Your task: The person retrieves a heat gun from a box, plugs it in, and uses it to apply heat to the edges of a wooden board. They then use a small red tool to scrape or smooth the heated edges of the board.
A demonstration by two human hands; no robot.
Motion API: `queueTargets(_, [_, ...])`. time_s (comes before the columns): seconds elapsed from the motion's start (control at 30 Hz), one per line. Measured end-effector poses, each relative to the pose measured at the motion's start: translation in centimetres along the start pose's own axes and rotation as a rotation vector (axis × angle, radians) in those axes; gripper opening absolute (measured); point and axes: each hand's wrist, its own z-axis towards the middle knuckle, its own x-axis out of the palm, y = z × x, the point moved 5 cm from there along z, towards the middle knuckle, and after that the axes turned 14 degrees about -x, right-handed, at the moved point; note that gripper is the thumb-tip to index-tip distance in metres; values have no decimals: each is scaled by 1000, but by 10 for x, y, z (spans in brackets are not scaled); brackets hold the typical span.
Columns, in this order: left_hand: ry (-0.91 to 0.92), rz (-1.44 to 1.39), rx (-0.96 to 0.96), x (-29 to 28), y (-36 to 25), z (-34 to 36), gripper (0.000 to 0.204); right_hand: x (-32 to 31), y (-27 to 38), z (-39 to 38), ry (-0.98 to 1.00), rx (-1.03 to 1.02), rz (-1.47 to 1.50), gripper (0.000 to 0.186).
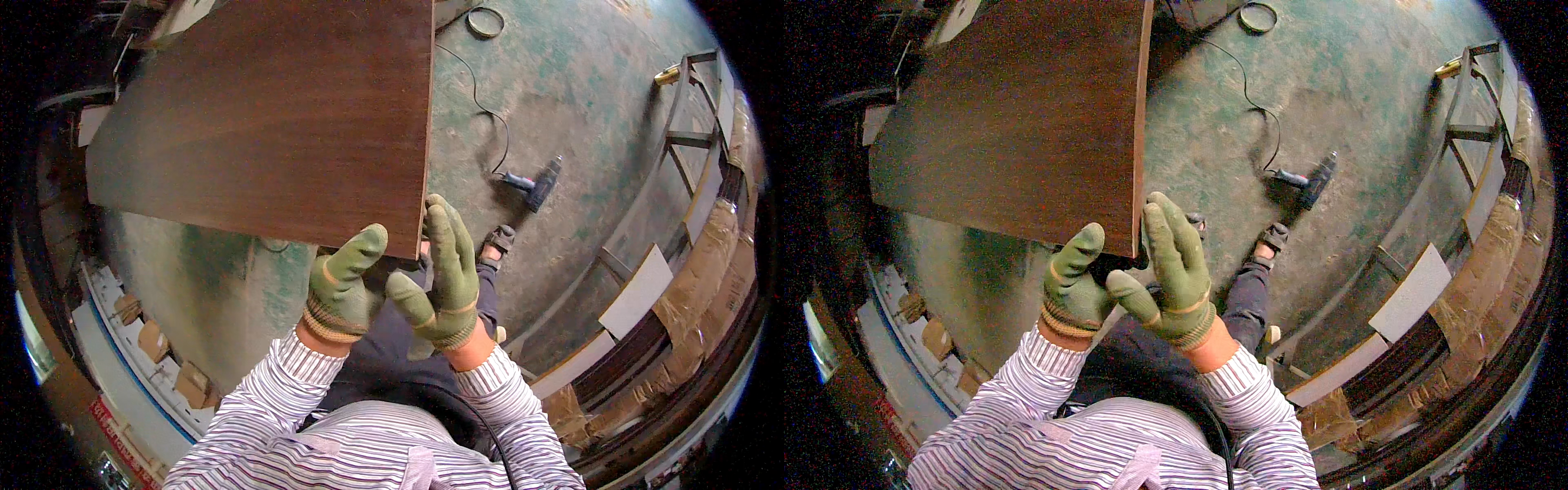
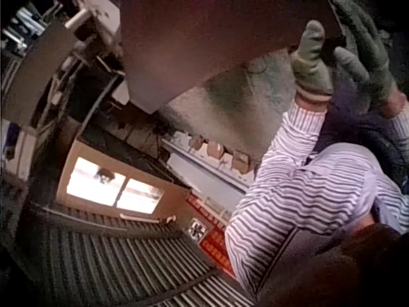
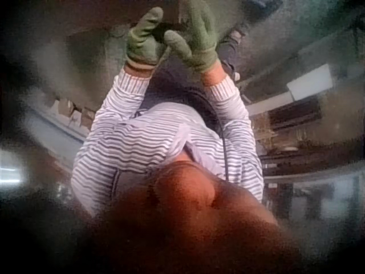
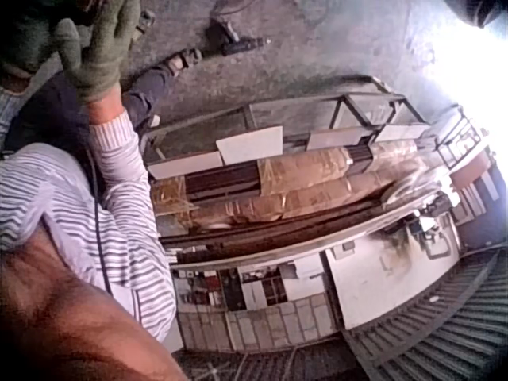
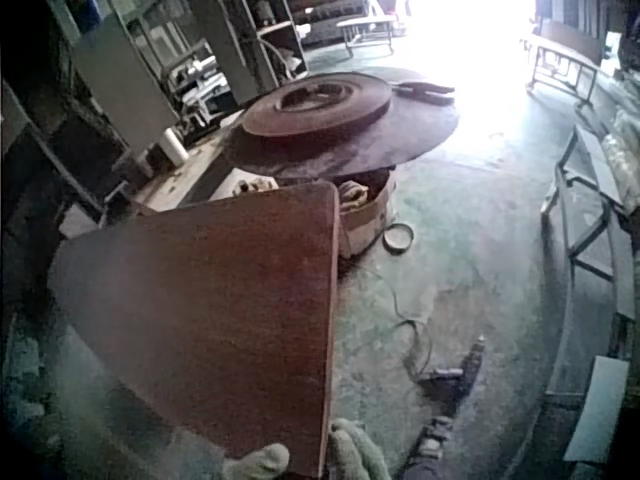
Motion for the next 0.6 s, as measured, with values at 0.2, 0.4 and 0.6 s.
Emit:
queueTargets(0.2, [-35, -87, -2, 4, -2, 0, 40, 3, 5, 11, 75, -96, -270, 67])
queueTargets(0.4, [-62, -65, -46, 7, -2, -1, 41, 3, 14, 19, 103, -109, -387, 62])
queueTargets(0.6, [-23, -20, 32, 13, -4, -3, 43, 6, 19, 17, 157, -112, -489, 64])
